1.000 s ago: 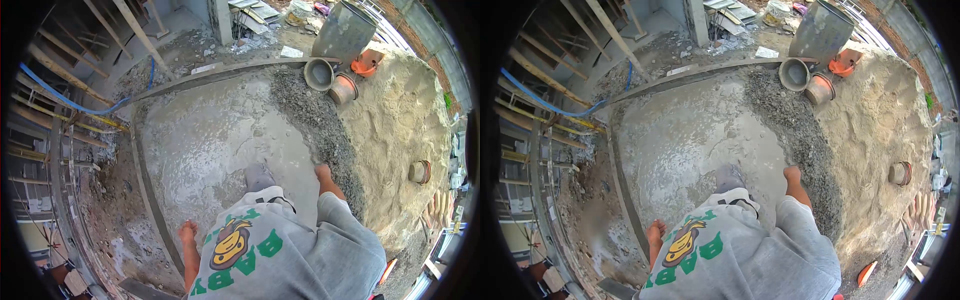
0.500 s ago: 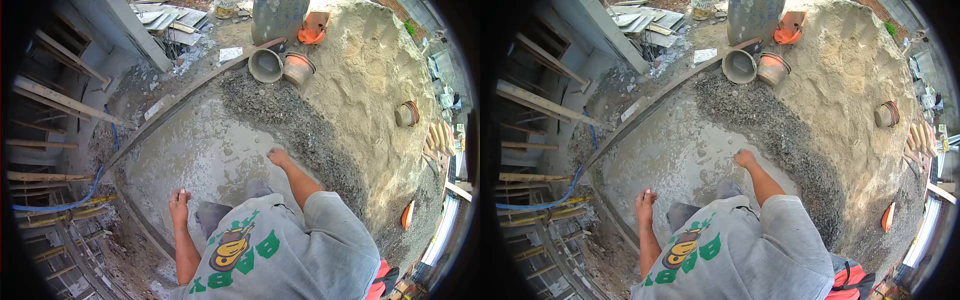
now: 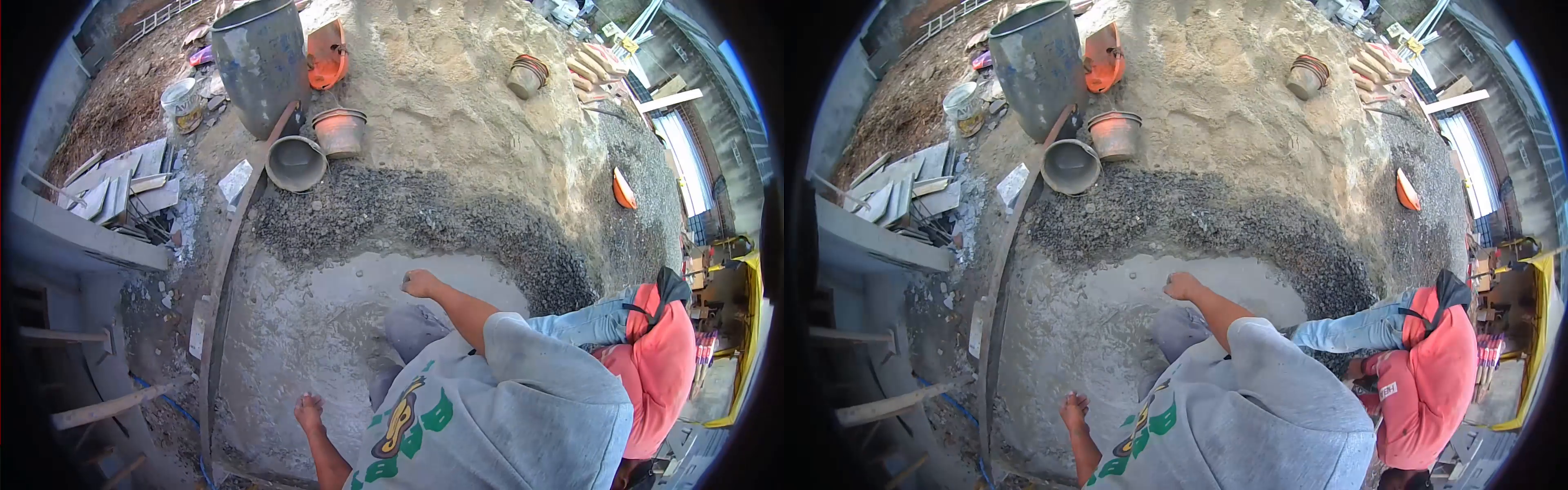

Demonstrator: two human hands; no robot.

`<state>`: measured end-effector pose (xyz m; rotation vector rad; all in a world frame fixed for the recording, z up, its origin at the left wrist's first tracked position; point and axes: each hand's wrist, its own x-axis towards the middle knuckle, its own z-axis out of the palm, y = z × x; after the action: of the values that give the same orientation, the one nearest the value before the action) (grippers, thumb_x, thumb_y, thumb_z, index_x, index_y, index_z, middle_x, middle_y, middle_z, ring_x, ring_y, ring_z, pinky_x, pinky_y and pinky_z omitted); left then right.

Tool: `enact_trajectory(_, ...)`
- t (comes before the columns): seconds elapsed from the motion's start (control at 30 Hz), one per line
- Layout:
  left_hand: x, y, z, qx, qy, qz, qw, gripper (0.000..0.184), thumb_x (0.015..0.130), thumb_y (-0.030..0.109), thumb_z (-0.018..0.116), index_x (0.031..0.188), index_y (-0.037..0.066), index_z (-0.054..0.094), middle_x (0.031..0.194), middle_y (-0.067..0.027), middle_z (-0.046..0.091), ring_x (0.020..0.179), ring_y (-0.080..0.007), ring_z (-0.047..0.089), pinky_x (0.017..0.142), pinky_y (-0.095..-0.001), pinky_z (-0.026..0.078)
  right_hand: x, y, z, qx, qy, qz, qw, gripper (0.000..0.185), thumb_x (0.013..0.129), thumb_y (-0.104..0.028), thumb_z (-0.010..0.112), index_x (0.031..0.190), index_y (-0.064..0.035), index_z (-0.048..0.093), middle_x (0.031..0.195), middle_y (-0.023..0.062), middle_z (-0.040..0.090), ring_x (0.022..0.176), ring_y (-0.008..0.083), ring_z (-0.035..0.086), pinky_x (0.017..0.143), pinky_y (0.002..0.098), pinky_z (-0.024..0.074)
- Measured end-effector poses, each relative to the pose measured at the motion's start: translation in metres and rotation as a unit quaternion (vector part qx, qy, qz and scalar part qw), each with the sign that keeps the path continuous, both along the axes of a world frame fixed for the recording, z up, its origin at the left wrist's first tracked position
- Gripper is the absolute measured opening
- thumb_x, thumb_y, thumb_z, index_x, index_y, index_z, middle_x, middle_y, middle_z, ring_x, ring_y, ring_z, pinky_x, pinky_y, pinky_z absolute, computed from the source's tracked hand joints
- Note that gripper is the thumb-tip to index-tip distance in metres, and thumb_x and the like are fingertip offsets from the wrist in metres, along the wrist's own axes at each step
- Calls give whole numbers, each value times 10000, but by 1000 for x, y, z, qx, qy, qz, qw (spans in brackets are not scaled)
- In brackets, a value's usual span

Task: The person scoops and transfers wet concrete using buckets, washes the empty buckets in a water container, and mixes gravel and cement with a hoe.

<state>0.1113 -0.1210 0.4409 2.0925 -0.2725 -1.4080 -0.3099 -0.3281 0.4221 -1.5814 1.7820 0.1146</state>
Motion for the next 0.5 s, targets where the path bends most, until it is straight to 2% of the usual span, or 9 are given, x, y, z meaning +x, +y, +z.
enact_trajectory(0.03, 20, -28, 6, -4, -24, -7, 1000, 306, 914, 284, 510, 1061, 21, 569, 845, -80, 650, 715, -161, 619, 592, -287, 424, -2, 1, 3, -12, -30, -11, 999, 411, 741, -301, 483, 902, 27, 671, 990, 233, 637, 966, 368, 601, 869, 408, 469)
enact_trajectory(0.13, 57, -116, 14, -28, -99, -1, 995, 334, 912, 311, 510, 1076, 25, 562, 863, -82, 645, 741, -167, 620, 605, -294, 432, -41, 20, -15, -2, 1, -100, 995, 418, 751, -367, 530, 978, -46, 672, 1036, 204, 636, 1022, 343, 582, 899, 393, 450)
enact_trajectory(0.2, 40, -180, 58, -89, -112, 9, 990, 330, 912, 315, 506, 1059, 26, 568, 858, -80, 642, 735, -167, 615, 607, -292, 435, -70, 33, -25, 48, 21, -140, 989, 418, 738, -353, 521, 972, -44, 678, 1037, 199, 638, 1008, 347, 590, 889, 396, 457)
enact_trajectory(0.27, 27, -236, 65, -122, -102, -44, 986, 323, 912, 310, 507, 1051, 25, 568, 857, -78, 642, 724, -164, 611, 605, -289, 436, -101, 48, -23, 65, 23, -160, 985, 408, 720, -319, 518, 959, -31, 680, 1018, 209, 639, 1000, 351, 594, 878, 400, 465)
enact_trajectory(0.33, -15, -290, 64, -127, -93, -103, 982, 318, 911, 308, 513, 1044, 25, 569, 856, -77, 642, 717, -160, 608, 602, -284, 436, -136, 70, -63, 19, 47, -230, 972, 396, 714, -302, 510, 935, -21, 681, 940, 226, 651, 904, 341, 634, 847, 400, 481)
enact_trajectory(0.4, -77, -335, 67, -97, -98, -171, 976, 316, 908, 309, 522, 1039, 26, 571, 855, -78, 641, 715, -155, 605, 598, -277, 435, -169, 89, -58, 62, -1, -331, 942, 382, 731, -303, 496, 900, -10, 674, 843, 231, 657, 771, 306, 664, 760, 382, 510)
enact_trajectory(0.47, -157, -371, 66, -85, -80, -233, 965, 302, 907, 298, 534, 1033, 25, 568, 832, -80, 640, 695, -155, 604, 595, -270, 438, -197, 112, -56, 97, -23, -374, 922, 356, 741, -282, 497, 893, -8, 665, 786, 216, 653, 686, 283, 661, 676, 380, 517)
enact_trajectory(0.5, -201, -385, 68, -103, -31, -277, 955, 296, 909, 286, 533, 1035, 21, 573, 823, -80, 641, 691, -154, 605, 603, -271, 446, -216, 126, -51, 112, -29, -396, 911, 343, 745, -271, 497, 889, -7, 661, 758, 208, 650, 643, 271, 660, 633, 380, 520)
